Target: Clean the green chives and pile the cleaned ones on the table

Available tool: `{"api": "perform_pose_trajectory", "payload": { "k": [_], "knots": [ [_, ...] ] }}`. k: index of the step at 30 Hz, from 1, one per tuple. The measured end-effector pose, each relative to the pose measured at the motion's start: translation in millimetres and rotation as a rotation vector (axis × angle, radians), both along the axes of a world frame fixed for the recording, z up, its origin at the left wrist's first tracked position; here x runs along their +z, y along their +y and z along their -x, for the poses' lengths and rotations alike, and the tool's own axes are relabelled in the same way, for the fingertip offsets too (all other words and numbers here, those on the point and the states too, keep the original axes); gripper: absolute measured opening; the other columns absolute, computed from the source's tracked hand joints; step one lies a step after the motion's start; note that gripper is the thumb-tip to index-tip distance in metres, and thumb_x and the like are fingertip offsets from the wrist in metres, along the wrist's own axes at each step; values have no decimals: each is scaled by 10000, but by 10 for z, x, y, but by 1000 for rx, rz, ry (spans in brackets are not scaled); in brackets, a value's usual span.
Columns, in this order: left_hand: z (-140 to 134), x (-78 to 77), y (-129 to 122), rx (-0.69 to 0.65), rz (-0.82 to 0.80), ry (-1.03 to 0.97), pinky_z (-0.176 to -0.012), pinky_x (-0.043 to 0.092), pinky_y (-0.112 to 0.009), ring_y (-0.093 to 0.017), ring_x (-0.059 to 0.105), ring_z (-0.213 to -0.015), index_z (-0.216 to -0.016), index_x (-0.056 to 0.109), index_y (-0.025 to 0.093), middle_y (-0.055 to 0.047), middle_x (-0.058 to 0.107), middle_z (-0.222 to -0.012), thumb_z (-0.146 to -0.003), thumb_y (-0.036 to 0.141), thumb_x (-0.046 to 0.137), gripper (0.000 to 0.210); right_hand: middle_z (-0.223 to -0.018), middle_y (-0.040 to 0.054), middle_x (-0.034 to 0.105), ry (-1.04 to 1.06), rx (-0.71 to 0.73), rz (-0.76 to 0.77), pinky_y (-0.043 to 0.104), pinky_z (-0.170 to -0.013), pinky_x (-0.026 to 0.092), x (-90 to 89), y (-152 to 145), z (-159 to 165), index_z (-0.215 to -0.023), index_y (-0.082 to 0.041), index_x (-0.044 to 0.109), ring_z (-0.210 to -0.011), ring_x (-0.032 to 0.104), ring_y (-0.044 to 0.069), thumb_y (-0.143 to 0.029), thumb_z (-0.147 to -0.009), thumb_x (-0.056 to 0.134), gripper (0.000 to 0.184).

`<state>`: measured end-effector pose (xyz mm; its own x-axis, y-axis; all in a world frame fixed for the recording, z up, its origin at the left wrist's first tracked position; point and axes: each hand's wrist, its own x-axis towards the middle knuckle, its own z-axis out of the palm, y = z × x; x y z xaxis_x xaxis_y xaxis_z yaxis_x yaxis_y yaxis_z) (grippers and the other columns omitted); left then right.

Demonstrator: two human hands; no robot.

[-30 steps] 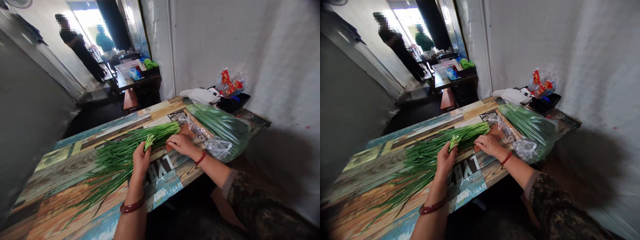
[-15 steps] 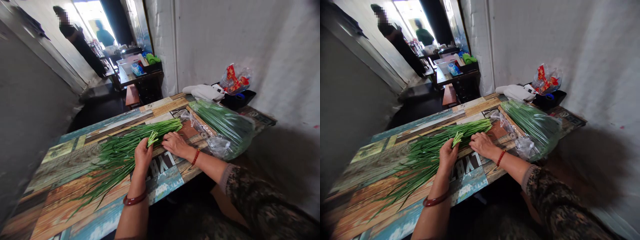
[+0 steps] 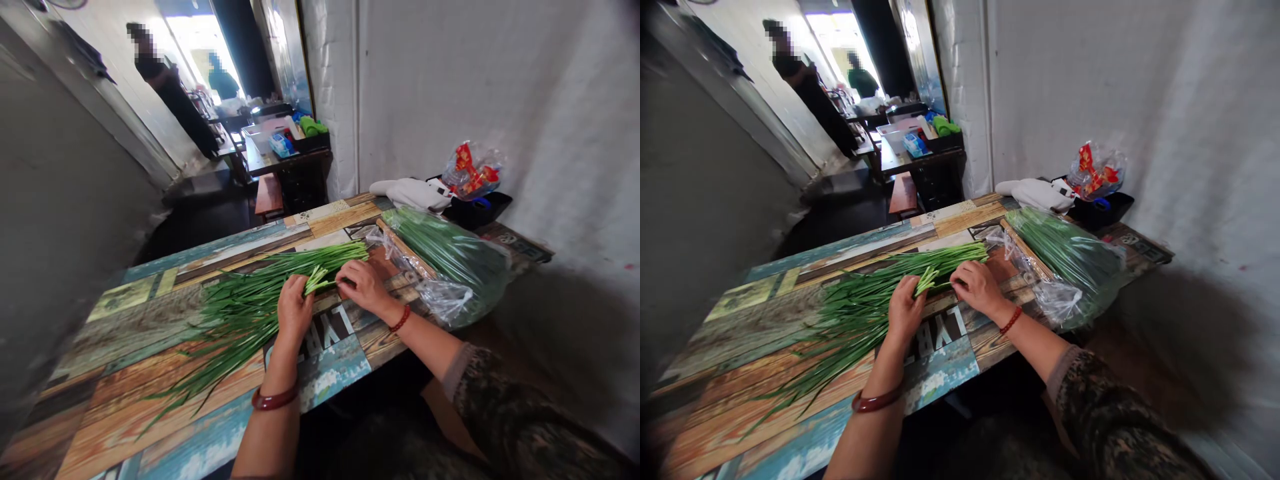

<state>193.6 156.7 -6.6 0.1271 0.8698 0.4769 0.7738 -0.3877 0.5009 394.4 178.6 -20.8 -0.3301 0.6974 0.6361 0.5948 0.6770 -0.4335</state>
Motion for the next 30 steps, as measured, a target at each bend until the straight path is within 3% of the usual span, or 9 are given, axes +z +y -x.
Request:
{"api": "perform_pose_trajectory", "payload": {
  "k": [3,7,12,14,19,25,30],
  "knots": [
    [-29,-14,2,-51,39,-6,-818,446,-286,-186,579,-921,-950,610,194,-53,643,-962,-835,169,475,179,-870,43,605,90,15,-18,332,-813,434,27,9,-95,-853,-207,623,-860,554,184,-180,-882,559,75],
    [-72,-58,-13,-70,196,12,-753,455,-270,-178,617,-848,-1021,618,206,-34,680,-918,-842,188,481,225,-906,52,619,57,56,-44,340,-816,447,32,4,-111,-873,-207,620,-887,560,191,-191,-880,566,57],
    [-120,-48,-37,-158,246,130,-799,459,-269,-182,626,-943,-1065,625,232,-41,689,-1016,-835,156,478,283,-927,58,641,28,105,-42,337,-808,455,9,46,-135,-903,-197,642,-897,575,193,-181,-882,567,80],
    [-138,-31,-48,-162,258,190,-793,458,-269,-186,628,-943,-1066,627,238,-45,688,-1022,-840,166,493,273,-933,49,653,63,55,2,332,-832,455,13,91,-206,-923,-204,652,-909,586,185,-195,-900,552,104],
    [-172,20,-83,-119,263,392,-733,435,-266,-187,632,-894,-1085,620,258,-37,680,-994,-859,194,507,261,-902,51,665,138,-270,115,323,-802,463,4,183,-528,-915,-201,675,-861,598,182,-247,-926,515,167],
    [-204,35,-100,-126,209,496,-707,415,-264,-182,618,-852,-1026,606,244,-35,646,-938,-841,129,482,251,-842,29,652,-124,-257,206,302,-773,421,-54,103,-712,-843,-208,694,-809,581,165,-264,-875,610,106],
    [-165,-4,-72,-71,153,391,-740,423,-272,-193,620,-874,-1054,572,231,-36,669,-959,-800,107,506,290,-904,37,635,-197,-255,216,314,-829,387,-60,76,-628,-871,-208,689,-896,562,176,-239,-844,665,47]
  ]
}}
